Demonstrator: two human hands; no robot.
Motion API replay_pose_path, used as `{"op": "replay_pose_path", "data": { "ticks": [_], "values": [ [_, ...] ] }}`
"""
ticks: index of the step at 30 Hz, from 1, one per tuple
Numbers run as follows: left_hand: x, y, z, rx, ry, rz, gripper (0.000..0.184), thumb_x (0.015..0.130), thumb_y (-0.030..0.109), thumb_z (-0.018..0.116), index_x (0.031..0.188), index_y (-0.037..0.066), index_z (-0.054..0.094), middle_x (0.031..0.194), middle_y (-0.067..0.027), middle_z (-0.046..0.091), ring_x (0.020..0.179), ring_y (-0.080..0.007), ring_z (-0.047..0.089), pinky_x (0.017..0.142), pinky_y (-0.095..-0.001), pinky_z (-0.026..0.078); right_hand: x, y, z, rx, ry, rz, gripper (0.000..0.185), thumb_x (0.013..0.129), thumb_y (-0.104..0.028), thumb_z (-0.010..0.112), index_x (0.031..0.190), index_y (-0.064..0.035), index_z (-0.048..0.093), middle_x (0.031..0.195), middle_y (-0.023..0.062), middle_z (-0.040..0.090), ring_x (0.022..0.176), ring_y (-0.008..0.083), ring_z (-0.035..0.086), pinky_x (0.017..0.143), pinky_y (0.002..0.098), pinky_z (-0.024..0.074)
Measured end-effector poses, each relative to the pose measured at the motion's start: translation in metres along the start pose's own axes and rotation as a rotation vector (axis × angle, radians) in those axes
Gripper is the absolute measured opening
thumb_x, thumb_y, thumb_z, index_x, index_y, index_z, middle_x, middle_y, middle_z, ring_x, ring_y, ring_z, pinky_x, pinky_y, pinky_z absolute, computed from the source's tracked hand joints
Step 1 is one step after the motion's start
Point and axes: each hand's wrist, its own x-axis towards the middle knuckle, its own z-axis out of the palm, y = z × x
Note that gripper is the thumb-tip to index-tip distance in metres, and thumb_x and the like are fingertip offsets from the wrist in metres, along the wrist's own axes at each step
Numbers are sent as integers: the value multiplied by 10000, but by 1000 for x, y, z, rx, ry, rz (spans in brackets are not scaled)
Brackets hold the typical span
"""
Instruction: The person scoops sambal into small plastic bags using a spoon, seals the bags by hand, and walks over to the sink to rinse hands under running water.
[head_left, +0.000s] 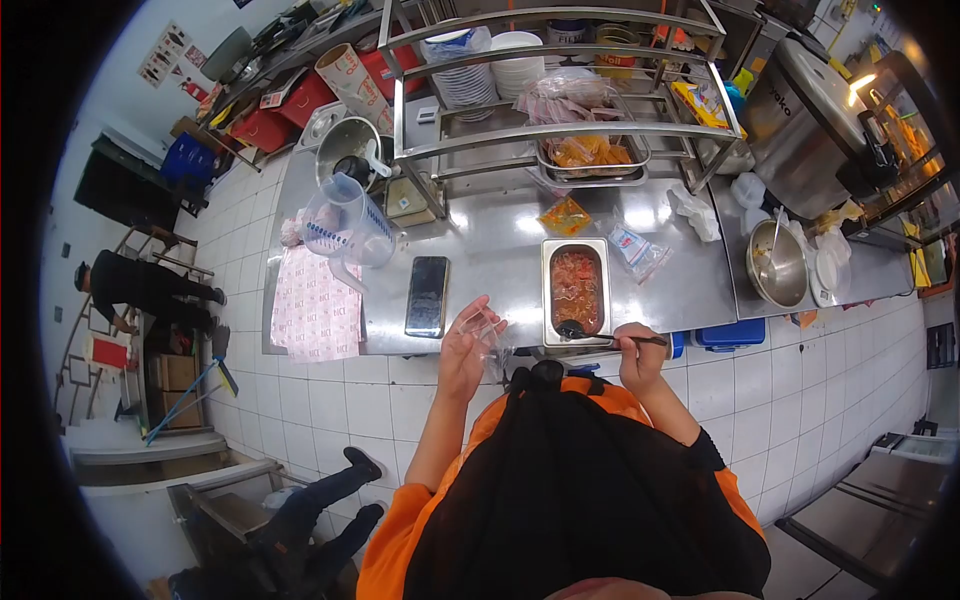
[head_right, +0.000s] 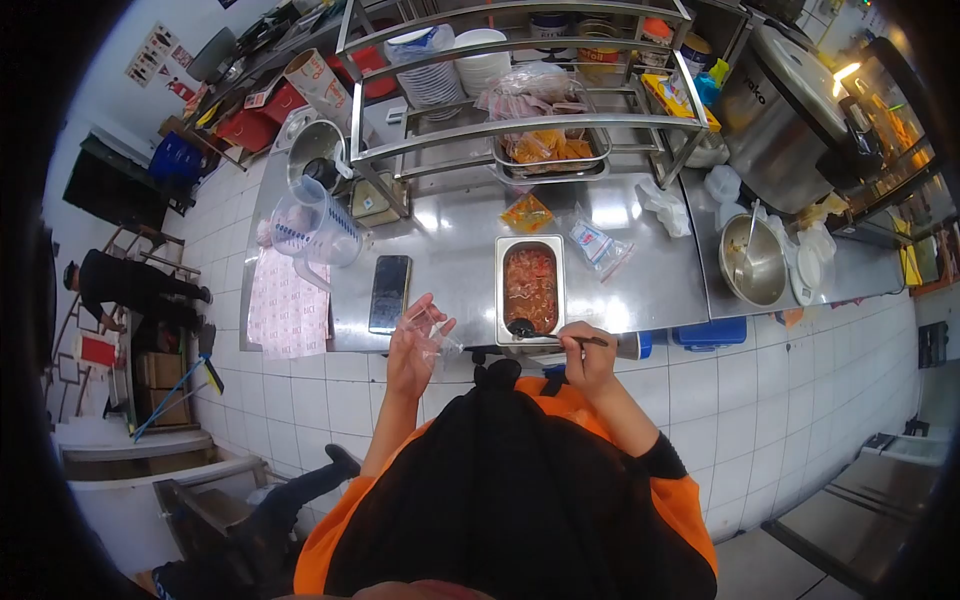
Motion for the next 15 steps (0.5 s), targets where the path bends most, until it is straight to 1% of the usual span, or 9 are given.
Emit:
{"op": "replay_pose_path", "data": {
  "ticks": [5, 6, 8, 9, 11, 14, 15],
  "values": [
    [-1, -5, -2, -2, 11, -12, 794, 845, 458, 671, 1384, -39, 366, 1148, -76, 519, 1137, -206, 497, 1074, -466, 357, -6, 14, 5, -102, 11, 9, 66, 858, 14, 558, 797, 9, 583, 704, 120, 605, 563, 256, 583, 522, 319, 455],
    [-2, -6, -2, -1, 15, -10, 794, 844, 459, 672, 1383, -39, 368, 1148, -75, 521, 1134, -206, 498, 1074, -463, 357, -2, 11, 4, -64, 30, -9, 62, 857, 16, 558, 800, 9, 582, 709, 123, 607, 566, 261, 585, 526, 321, 458],
    [-1, -5, -3, -49, 5, -2, 744, 856, 389, 673, 1374, -56, 377, 1139, -85, 529, 1133, -209, 505, 1071, -438, 368, 5, 2, 0, 15, 67, -41, 54, 853, 21, 559, 806, 10, 581, 717, 129, 611, 573, 272, 591, 533, 327, 463],
    [-1, -5, -3, -73, -1, 1, 720, 862, 354, 674, 1370, -65, 382, 1135, -90, 533, 1132, -211, 508, 1070, -425, 374, 7, 0, -3, -9, 5, -70, 50, 854, 18, 560, 810, 10, 581, 720, 131, 613, 575, 275, 592, 535, 327, 465],
    [-1, -7, -6, -62, 3, 0, 724, 860, 354, 676, 1371, -65, 381, 1135, -90, 535, 1129, -211, 510, 1070, -424, 374, 11, -1, -10, -59, -114, -132, 42, 856, 13, 563, 819, 8, 582, 725, 135, 615, 577, 280, 595, 540, 329, 469],
    [0, -7, -6, -58, 8, -6, 727, 857, 355, 680, 1371, -65, 382, 1138, -90, 536, 1124, -213, 514, 1066, -421, 381, 11, 1, -11, 4, -67, -101, 32, 854, 6, 572, 826, 3, 586, 725, 136, 616, 577, 275, 596, 540, 325, 468],
    [0, -7, -6, -57, 11, -10, 728, 856, 355, 681, 1370, -64, 383, 1139, -90, 537, 1122, -213, 516, 1064, -421, 384, 11, 0, -12, -27, -73, -62, 35, 857, 1, 570, 827, 2, 587, 722, 137, 613, 576, 273, 595, 539, 324, 467]
  ]
}}
